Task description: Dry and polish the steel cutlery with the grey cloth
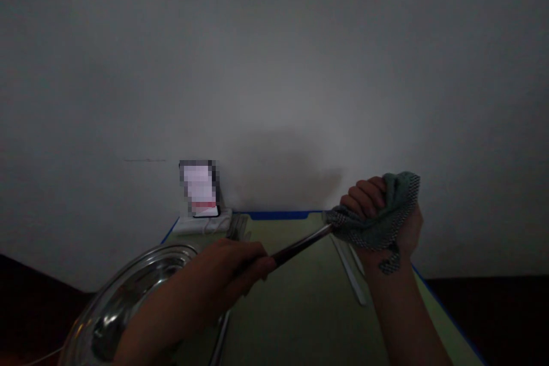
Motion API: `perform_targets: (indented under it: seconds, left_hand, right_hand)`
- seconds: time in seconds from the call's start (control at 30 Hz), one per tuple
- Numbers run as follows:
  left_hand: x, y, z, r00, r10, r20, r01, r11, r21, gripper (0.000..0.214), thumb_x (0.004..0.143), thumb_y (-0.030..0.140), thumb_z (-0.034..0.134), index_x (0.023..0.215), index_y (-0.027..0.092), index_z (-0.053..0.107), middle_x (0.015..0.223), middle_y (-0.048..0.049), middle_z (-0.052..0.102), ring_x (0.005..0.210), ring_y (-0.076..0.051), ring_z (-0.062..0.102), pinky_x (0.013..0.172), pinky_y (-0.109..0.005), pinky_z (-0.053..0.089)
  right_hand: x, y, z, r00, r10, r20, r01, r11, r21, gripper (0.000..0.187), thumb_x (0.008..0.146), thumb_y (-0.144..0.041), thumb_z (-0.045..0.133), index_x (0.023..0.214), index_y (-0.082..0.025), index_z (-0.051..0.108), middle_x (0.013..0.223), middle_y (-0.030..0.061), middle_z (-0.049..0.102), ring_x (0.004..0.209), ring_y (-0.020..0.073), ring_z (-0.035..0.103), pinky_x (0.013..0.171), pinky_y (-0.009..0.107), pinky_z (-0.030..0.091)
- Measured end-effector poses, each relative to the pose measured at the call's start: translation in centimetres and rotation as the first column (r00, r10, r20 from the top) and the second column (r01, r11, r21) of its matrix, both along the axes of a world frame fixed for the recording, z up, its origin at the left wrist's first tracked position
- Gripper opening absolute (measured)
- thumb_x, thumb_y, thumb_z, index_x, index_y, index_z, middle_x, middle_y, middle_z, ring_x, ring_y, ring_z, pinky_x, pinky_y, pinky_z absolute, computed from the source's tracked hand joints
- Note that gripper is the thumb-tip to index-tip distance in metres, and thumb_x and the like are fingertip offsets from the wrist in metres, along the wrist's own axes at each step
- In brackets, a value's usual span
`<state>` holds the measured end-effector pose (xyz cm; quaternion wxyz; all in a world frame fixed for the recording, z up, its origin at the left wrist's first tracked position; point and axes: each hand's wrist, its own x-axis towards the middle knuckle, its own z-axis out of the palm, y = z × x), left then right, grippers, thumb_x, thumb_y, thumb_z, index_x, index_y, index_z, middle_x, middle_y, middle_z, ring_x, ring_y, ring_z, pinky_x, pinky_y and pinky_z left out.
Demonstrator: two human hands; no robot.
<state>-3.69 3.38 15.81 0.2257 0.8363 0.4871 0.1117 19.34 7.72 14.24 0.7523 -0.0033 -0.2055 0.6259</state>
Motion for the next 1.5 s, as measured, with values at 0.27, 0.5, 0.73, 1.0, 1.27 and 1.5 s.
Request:
perform_targets:
  seconds: [0.27,0.5,0.73,1.0,1.27,1.5]
  left_hand:
    - [0.0,0.5,-0.4,0.987,0.023,-0.156,-0.016,0.999,0.041,0.038,0.091,0.043,0.033,0.079,0.022,0.063,0.071,0.0001,0.064,0.065,-0.015,0.059,0.06,-0.024,0.039]
    - [0.5,0.8,-1.3,0.974,0.009,-0.227,-0.005,1.0,0.017,0.036,0.09,0.039,0.035,0.077,0.021,0.063,0.066,0.0,0.063,0.059,-0.014,0.057,0.055,-0.023,0.036]
    - [2.5,0.2,-0.9,0.989,-0.11,-0.099,0.111,0.994,-0.002,0.034,0.092,0.035,0.034,0.078,0.019,0.06,0.064,0.0018,0.062,0.055,-0.011,0.055,0.052,-0.022,0.034]
    - [1.6,0.4,-0.5,0.994,-0.053,-0.091,0.048,0.997,-0.063,0.038,0.091,0.042,0.032,0.076,0.02,0.059,0.064,0.0024,0.061,0.056,-0.011,0.055,0.053,-0.021,0.036]
    - [0.4,-0.1,-0.8,0.997,-0.023,-0.069,0.016,0.995,-0.095,0.031,0.091,0.041,0.035,0.094,0.025,0.061,0.081,0.0009,0.065,0.073,-0.015,0.06,0.064,-0.024,0.043]
    - [-0.3,-0.2,-1.2,0.997,0.005,-0.072,-0.009,0.999,-0.05,0.024,0.086,0.035,0.047,0.105,0.027,0.059,0.095,0.0001,0.068,0.083,-0.017,0.063,0.069,-0.026,0.046]
  right_hand:
    - [0.7,-0.1,-0.3,0.996,-0.082,0.016,0.081,0.995,0.061,0.026,0.07,-0.033,0.054,0.057,-0.02,0.036,0.046,-0.0095,0.028,0.037,0.0037,0.025,0.036,0.018,0.026]
    - [-3.0,-1.3,0.4,0.993,-0.065,0.095,0.064,0.998,0.023,0.038,0.074,-0.046,0.046,0.052,-0.021,0.028,0.045,-0.0095,0.02,0.036,0.005,0.016,0.034,0.019,0.021]
    - [-5.7,-0.9,-1.6,0.981,0.179,0.08,-0.179,0.984,-0.01,0.034,0.072,-0.048,0.048,0.054,-0.021,0.036,0.043,-0.0104,0.023,0.035,0.005,0.014,0.032,0.018,0.016]
    - [-2.8,0.6,-0.9,0.99,0.129,0.054,-0.126,0.991,-0.043,0.037,0.077,-0.043,0.047,0.052,-0.02,0.034,0.043,-0.0098,0.028,0.034,0.0037,0.022,0.033,0.016,0.025]
    - [-1.2,0.6,-0.3,1.0,0.008,0.001,-0.008,0.998,-0.063,0.034,0.077,-0.042,0.045,0.054,-0.019,0.035,0.043,-0.0099,0.029,0.033,0.0027,0.024,0.032,0.016,0.024]
    - [-0.7,0.7,-0.6,1.0,0.001,0.022,-0.001,1.0,-0.013,0.033,0.075,-0.041,0.05,0.055,-0.019,0.035,0.044,-0.0099,0.03,0.034,0.0028,0.027,0.033,0.017,0.025]
